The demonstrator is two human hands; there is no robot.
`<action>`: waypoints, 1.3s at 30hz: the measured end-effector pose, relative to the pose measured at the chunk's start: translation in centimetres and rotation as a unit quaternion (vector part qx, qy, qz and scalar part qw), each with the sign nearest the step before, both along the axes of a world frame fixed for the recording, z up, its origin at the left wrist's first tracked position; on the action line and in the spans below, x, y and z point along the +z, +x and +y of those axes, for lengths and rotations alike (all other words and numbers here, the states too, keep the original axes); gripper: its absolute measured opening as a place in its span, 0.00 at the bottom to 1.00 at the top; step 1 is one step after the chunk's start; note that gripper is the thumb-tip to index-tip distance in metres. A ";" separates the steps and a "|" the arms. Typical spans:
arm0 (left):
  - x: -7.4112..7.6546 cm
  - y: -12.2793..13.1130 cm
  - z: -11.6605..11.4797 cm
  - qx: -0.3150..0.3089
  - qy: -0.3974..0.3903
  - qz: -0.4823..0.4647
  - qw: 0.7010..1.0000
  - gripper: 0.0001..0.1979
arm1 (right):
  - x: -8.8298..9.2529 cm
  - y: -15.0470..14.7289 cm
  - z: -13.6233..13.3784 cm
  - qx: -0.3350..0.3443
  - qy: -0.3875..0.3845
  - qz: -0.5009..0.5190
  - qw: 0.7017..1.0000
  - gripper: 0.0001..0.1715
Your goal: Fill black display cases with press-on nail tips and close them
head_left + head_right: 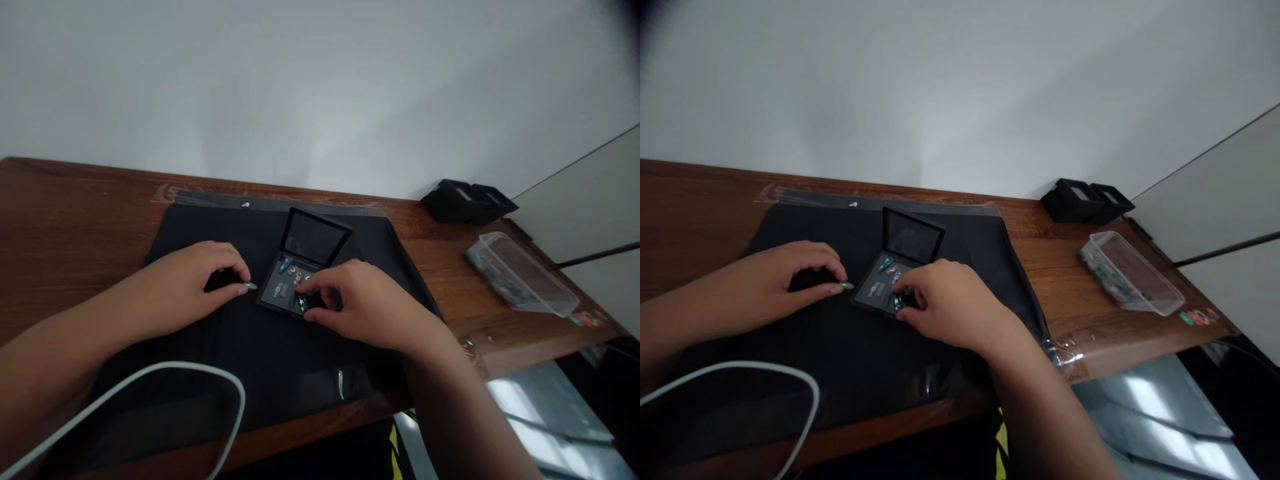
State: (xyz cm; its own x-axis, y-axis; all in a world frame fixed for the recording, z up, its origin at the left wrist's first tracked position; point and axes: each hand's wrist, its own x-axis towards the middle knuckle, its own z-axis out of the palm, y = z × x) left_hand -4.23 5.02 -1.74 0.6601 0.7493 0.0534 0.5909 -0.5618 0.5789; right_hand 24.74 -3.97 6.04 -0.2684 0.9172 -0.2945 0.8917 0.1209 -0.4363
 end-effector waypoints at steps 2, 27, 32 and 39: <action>-0.2 -0.2 -0.1 -0.008 -0.005 0.011 1.000 0.18 | 0.1 0.0 0.1 -0.001 0.000 -0.011 1.000 0.17; -0.8 -1.7 0.8 -0.029 -0.011 -0.016 0.999 0.20 | -0.7 0.2 -0.1 -0.033 0.103 0.074 0.991 0.09; -0.4 -1.3 0.5 -0.046 -0.006 -0.009 0.999 0.19 | -0.8 0.7 -0.2 -0.050 0.170 0.117 0.977 0.09; -0.6 -1.1 -0.1 -0.058 -0.014 -0.004 0.998 0.15 | -1.0 0.8 -0.3 -0.038 0.170 0.135 0.976 0.10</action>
State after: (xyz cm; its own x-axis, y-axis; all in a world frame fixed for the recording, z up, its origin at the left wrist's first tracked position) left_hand -5.35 4.88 -2.36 0.7428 0.6684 0.0396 0.5172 -0.6104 0.5999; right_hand 25.49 -4.27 5.00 -0.2220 0.9697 0.1016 0.7622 0.2376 -0.6022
